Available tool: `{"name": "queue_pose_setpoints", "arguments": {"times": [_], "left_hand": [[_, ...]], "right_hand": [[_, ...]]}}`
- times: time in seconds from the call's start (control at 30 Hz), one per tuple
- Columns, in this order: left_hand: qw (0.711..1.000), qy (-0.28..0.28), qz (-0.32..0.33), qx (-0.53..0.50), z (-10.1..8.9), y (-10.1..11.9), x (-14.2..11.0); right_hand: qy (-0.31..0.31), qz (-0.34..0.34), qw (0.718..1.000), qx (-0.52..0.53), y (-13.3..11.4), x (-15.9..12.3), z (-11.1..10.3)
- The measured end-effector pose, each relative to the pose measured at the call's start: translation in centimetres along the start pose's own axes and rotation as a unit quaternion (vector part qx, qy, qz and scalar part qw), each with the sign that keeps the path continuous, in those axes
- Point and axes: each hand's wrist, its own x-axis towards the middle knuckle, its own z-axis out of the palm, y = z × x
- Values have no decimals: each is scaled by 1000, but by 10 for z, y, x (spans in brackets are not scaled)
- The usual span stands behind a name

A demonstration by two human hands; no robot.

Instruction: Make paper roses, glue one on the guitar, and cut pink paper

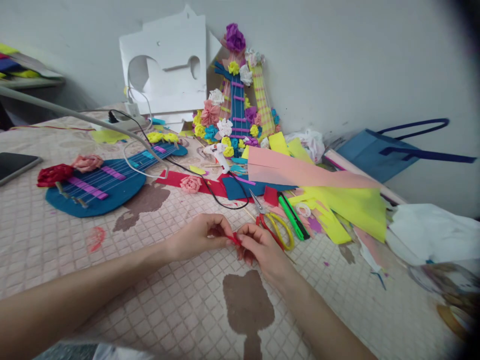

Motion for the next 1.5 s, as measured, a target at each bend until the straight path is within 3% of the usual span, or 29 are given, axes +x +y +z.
{"name": "queue_pose_setpoints", "arguments": {"times": [0.2, 0.47, 0.63, 1.0, 1.5], "left_hand": [[1000, 19, 1, 8, 4, -4, 0], [992, 24, -50, -117, 4, -13, 5], [992, 16, -26, -122, 4, -12, 5], [995, 32, 42, 86, 2, 6, -2], [992, 28, -48, -113, 2, -8, 4]], "right_hand": [[-4, -18, 1000, 0, 3, -1, 1], [-12, -36, 999, 5, 6, 0, 1], [-11, -40, 999, 3, 5, 0, 1], [5, -45, 999, -10, 1, -1, 1], [-10, -60, 997, -40, 4, 0, 0]]}}
